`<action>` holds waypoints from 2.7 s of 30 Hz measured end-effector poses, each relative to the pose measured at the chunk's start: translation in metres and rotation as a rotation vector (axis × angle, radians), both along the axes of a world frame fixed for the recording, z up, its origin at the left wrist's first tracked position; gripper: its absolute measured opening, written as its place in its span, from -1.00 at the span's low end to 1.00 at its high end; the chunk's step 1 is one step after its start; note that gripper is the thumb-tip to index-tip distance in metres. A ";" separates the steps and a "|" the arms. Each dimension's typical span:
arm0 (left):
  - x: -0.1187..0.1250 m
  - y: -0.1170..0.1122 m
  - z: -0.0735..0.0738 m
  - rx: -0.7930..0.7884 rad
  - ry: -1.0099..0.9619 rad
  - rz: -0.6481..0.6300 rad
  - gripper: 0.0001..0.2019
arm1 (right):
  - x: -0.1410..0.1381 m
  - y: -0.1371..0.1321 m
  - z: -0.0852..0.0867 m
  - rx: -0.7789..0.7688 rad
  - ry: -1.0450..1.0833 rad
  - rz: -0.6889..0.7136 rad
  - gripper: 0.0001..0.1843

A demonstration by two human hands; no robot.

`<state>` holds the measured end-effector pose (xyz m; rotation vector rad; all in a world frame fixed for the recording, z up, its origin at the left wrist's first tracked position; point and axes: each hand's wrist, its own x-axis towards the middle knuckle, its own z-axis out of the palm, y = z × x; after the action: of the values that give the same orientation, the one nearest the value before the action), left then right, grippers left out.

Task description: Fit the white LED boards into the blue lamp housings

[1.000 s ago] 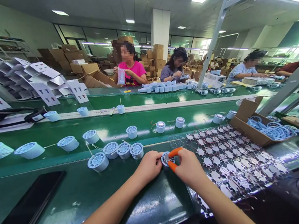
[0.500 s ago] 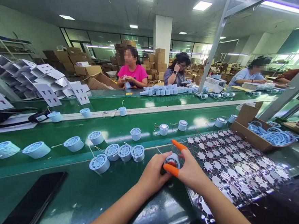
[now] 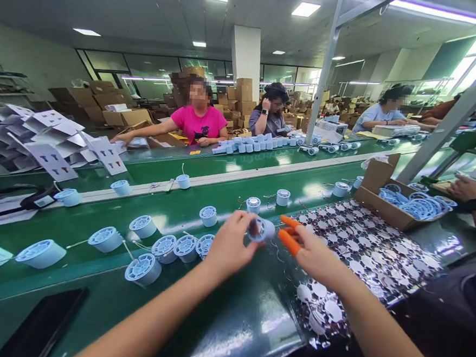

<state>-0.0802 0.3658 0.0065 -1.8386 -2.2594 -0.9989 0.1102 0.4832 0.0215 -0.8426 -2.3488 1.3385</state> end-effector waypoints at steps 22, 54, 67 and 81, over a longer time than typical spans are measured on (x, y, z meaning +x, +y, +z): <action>-0.095 0.023 0.024 -0.497 0.277 0.332 -0.64 | 0.025 0.022 0.000 0.295 -0.599 0.124 -0.61; 0.016 -0.027 -0.049 -0.484 -0.514 0.217 -0.67 | 0.009 0.041 -0.031 0.348 -0.421 -0.008 -0.67; 0.000 -0.049 -0.027 0.228 -0.045 -0.237 -0.67 | -0.004 -0.041 0.005 0.303 -0.007 0.144 -0.60; 0.008 -0.032 -0.048 -0.267 -0.490 -0.115 -0.65 | -0.008 -0.033 -0.015 0.446 -0.265 0.122 -0.79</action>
<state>-0.0722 0.3335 -0.0417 -2.0251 -2.6995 -1.3526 0.1019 0.4497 0.0066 -0.7824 -2.7890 0.7202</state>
